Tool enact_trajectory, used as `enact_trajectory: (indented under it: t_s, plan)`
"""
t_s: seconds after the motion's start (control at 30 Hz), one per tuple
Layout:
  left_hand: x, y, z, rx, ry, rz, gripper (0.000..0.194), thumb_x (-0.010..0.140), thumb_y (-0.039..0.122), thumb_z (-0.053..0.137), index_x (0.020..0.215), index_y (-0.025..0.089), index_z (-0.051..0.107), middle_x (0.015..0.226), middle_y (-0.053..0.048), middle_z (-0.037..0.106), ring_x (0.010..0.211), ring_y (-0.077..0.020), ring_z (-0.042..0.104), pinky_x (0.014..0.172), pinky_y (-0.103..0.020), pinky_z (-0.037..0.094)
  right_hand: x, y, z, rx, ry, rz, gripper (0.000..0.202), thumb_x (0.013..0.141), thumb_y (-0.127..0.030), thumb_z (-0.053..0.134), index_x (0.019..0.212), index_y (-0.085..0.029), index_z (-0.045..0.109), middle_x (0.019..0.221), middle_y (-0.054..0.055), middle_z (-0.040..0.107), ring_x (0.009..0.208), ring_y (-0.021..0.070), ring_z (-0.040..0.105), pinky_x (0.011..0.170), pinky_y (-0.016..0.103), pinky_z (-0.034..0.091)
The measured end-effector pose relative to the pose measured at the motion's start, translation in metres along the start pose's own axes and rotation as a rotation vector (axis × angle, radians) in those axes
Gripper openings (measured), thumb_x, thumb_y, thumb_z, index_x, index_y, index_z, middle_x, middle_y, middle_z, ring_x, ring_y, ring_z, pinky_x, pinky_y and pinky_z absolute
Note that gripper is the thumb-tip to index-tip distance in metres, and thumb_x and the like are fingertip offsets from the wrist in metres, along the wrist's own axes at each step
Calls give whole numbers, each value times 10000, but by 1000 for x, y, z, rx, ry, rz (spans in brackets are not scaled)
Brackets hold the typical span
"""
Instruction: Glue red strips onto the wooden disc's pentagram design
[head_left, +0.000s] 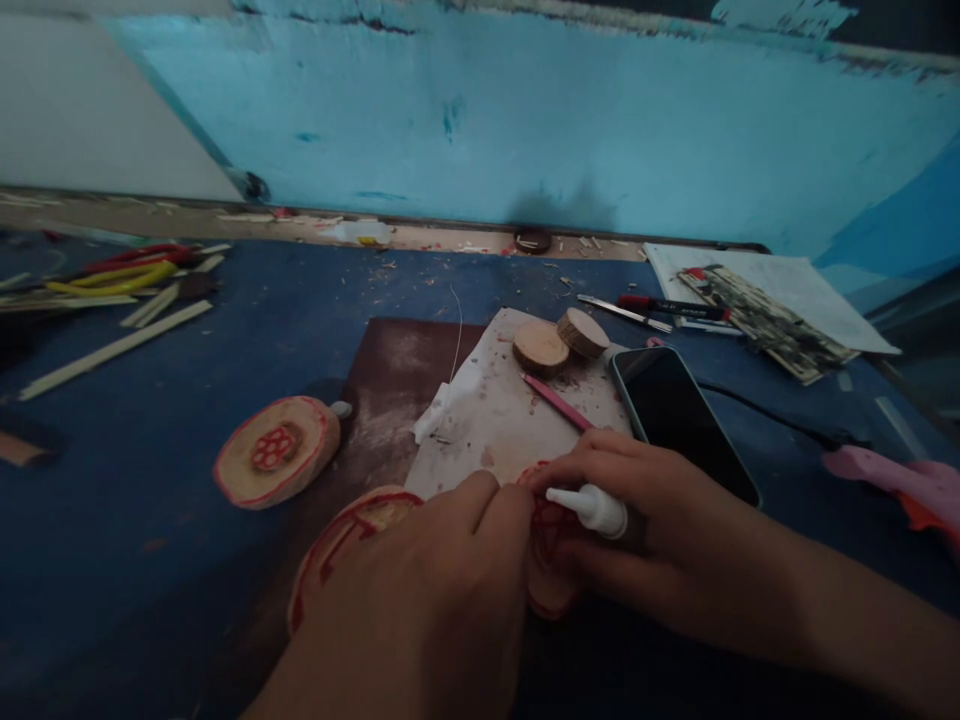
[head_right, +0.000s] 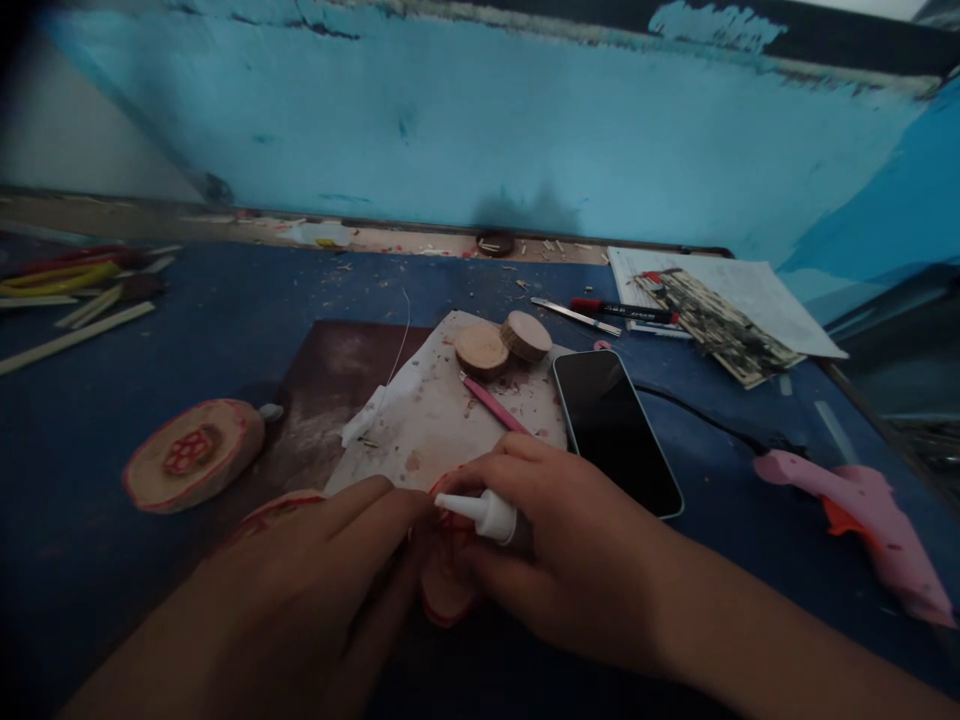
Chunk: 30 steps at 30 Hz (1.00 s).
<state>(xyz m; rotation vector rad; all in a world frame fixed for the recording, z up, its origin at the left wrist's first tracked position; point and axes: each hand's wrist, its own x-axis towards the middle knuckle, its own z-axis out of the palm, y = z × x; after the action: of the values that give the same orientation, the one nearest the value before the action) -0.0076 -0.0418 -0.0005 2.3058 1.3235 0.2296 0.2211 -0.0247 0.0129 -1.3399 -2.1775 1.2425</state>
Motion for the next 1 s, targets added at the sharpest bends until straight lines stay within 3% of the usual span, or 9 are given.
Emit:
enact_trajectory:
  t_s: [0.4,0.53,0.73,0.87,1.0]
  plan:
    - [1,-5,2,-23,-22,82,357,873,11,460,1038,271,641,932,30,677,688,-189,649,595,-349,345,2,-3,2,13,6,26,256,982,-228,732,1231,-284,750,1142,16,718,1040,176,699,926,314,535]
    - [2,-3,5,-84,-19,62,404,833,-58,425,977,255,636,903,26,660,688,-166,631,602,-306,393,2,-3,0,28,-5,29,228,969,-192,738,1175,-288,750,1122,-7,727,1031,164,697,923,297,525]
    - [7,3,4,-136,20,31,347,932,-11,448,974,257,664,929,31,711,729,-146,639,658,-240,480,2,2,-1,12,-2,-31,238,1003,-235,728,1223,-325,746,1091,-17,724,985,151,695,886,276,525]
    - [3,2,3,-107,-1,-78,235,986,141,518,999,280,707,974,7,736,768,-188,665,667,-278,509,0,3,-2,3,61,-55,155,1025,-306,719,1177,-314,752,1051,-9,745,923,167,693,832,292,524]
    - [2,0,2,-130,-11,-77,278,948,108,488,959,277,708,932,-2,716,738,-183,636,659,-270,520,-5,1,-8,53,179,46,115,1042,-385,687,1049,-271,702,930,-12,735,799,168,678,709,287,521]
